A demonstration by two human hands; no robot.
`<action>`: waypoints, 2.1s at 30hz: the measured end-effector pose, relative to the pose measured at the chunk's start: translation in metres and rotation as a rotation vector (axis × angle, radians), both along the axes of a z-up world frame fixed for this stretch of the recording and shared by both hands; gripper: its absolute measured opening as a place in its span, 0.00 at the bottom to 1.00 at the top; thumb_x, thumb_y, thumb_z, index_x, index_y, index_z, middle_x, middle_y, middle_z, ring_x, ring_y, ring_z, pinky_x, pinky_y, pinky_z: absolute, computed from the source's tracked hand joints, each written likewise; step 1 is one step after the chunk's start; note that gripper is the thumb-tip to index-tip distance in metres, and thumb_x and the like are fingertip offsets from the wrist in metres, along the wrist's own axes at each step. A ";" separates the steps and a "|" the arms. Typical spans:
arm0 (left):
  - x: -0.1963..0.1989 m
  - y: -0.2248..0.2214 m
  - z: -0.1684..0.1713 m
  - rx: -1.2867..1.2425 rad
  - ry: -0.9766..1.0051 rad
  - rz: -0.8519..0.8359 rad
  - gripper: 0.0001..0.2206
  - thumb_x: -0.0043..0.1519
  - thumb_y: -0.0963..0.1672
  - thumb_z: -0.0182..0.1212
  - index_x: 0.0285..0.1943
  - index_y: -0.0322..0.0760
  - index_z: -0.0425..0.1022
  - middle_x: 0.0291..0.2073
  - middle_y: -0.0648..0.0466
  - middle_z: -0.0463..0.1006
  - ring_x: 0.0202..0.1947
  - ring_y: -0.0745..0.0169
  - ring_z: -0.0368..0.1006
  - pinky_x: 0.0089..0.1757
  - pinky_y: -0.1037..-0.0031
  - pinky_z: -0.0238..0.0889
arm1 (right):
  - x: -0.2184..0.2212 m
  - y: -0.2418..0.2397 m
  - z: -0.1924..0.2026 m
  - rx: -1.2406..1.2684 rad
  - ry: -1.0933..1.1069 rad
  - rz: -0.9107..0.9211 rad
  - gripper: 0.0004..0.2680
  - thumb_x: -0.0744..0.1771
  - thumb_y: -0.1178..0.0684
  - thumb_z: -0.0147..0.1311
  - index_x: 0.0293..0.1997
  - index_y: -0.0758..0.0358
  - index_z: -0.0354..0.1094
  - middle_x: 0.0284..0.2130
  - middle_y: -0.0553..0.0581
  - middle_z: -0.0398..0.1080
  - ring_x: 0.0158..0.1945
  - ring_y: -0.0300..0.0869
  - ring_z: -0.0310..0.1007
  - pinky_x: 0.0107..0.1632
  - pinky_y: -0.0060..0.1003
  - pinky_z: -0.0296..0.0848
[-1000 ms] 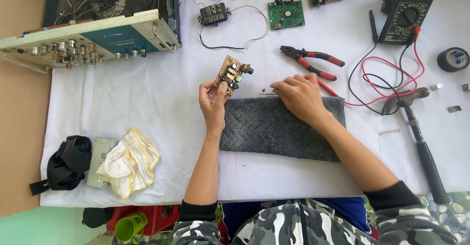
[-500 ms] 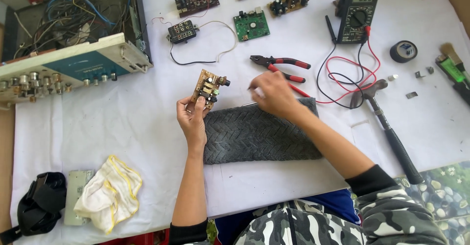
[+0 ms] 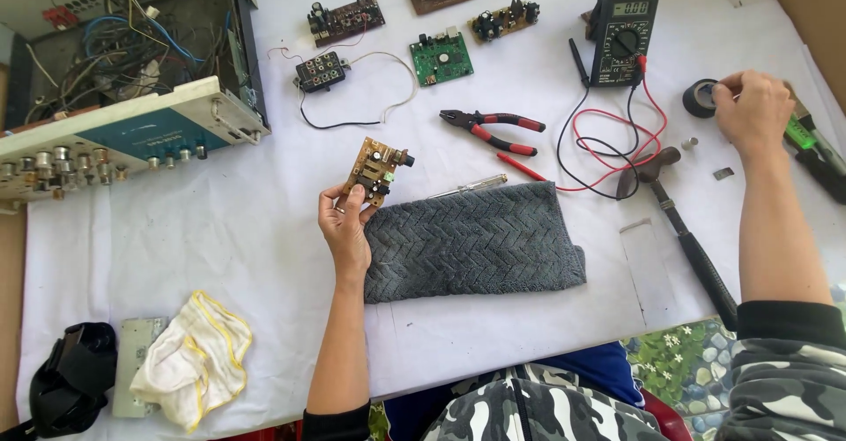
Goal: Inspecting and cleaning components on a small circuit board using a probe and tweezers at a repair bench.
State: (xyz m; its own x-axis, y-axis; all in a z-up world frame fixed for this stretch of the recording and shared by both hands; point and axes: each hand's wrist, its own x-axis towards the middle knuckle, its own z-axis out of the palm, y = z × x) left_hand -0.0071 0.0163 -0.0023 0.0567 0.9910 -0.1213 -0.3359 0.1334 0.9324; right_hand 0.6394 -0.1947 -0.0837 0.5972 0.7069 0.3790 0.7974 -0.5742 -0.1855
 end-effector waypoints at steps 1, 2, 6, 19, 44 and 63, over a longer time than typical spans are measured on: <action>-0.001 0.000 -0.001 0.005 0.002 0.002 0.11 0.59 0.44 0.66 0.44 0.39 0.68 0.40 0.49 0.79 0.38 0.56 0.79 0.38 0.67 0.79 | -0.001 0.000 -0.001 0.005 0.002 0.002 0.06 0.73 0.50 0.56 0.48 0.57 0.78 0.42 0.63 0.78 0.52 0.62 0.70 0.49 0.60 0.62; -0.002 0.000 -0.002 -0.007 -0.008 0.005 0.11 0.60 0.44 0.66 0.43 0.39 0.68 0.39 0.50 0.78 0.38 0.60 0.77 0.38 0.67 0.79 | -0.002 0.000 -0.003 0.011 -0.014 -0.009 0.06 0.74 0.49 0.57 0.48 0.56 0.80 0.42 0.62 0.79 0.50 0.63 0.71 0.48 0.61 0.62; -0.006 0.004 -0.005 0.012 -0.073 -0.007 0.09 0.60 0.44 0.65 0.43 0.38 0.69 0.40 0.49 0.76 0.40 0.56 0.78 0.38 0.65 0.80 | -0.025 0.012 0.014 0.147 -0.123 0.130 0.06 0.75 0.51 0.58 0.47 0.57 0.81 0.40 0.53 0.80 0.46 0.52 0.78 0.52 0.48 0.66; -0.003 0.001 0.010 0.065 -0.143 0.038 0.10 0.62 0.43 0.66 0.49 0.36 0.72 0.39 0.47 0.79 0.38 0.61 0.79 0.38 0.67 0.81 | -0.364 0.090 0.114 0.055 0.177 0.842 0.08 0.67 0.57 0.61 0.50 0.61 0.77 0.37 0.62 0.78 0.46 0.51 0.77 0.53 0.43 0.75; 0.004 -0.003 0.005 -0.179 -0.479 -0.144 0.14 0.66 0.49 0.60 0.50 0.33 0.76 0.45 0.40 0.80 0.45 0.46 0.80 0.47 0.50 0.79 | -0.394 0.107 0.067 -0.039 0.145 0.792 0.08 0.67 0.47 0.59 0.49 0.52 0.74 0.36 0.52 0.71 0.45 0.46 0.68 0.47 0.42 0.69; 0.003 -0.001 -0.008 -0.241 -0.536 -0.244 0.20 0.67 0.50 0.59 0.60 0.32 0.74 0.52 0.37 0.78 0.52 0.39 0.77 0.54 0.49 0.75 | -0.394 0.100 0.075 0.211 0.227 0.806 0.10 0.70 0.48 0.54 0.56 0.45 0.76 0.29 0.56 0.71 0.32 0.49 0.72 0.38 0.41 0.73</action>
State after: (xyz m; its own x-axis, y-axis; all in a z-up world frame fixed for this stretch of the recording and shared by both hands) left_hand -0.0042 0.0152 -0.0102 0.3919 0.8904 -0.2314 -0.6809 0.4499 0.5779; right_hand 0.2454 -0.0945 -0.0090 0.0207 0.8759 0.4820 0.8773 0.2153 -0.4289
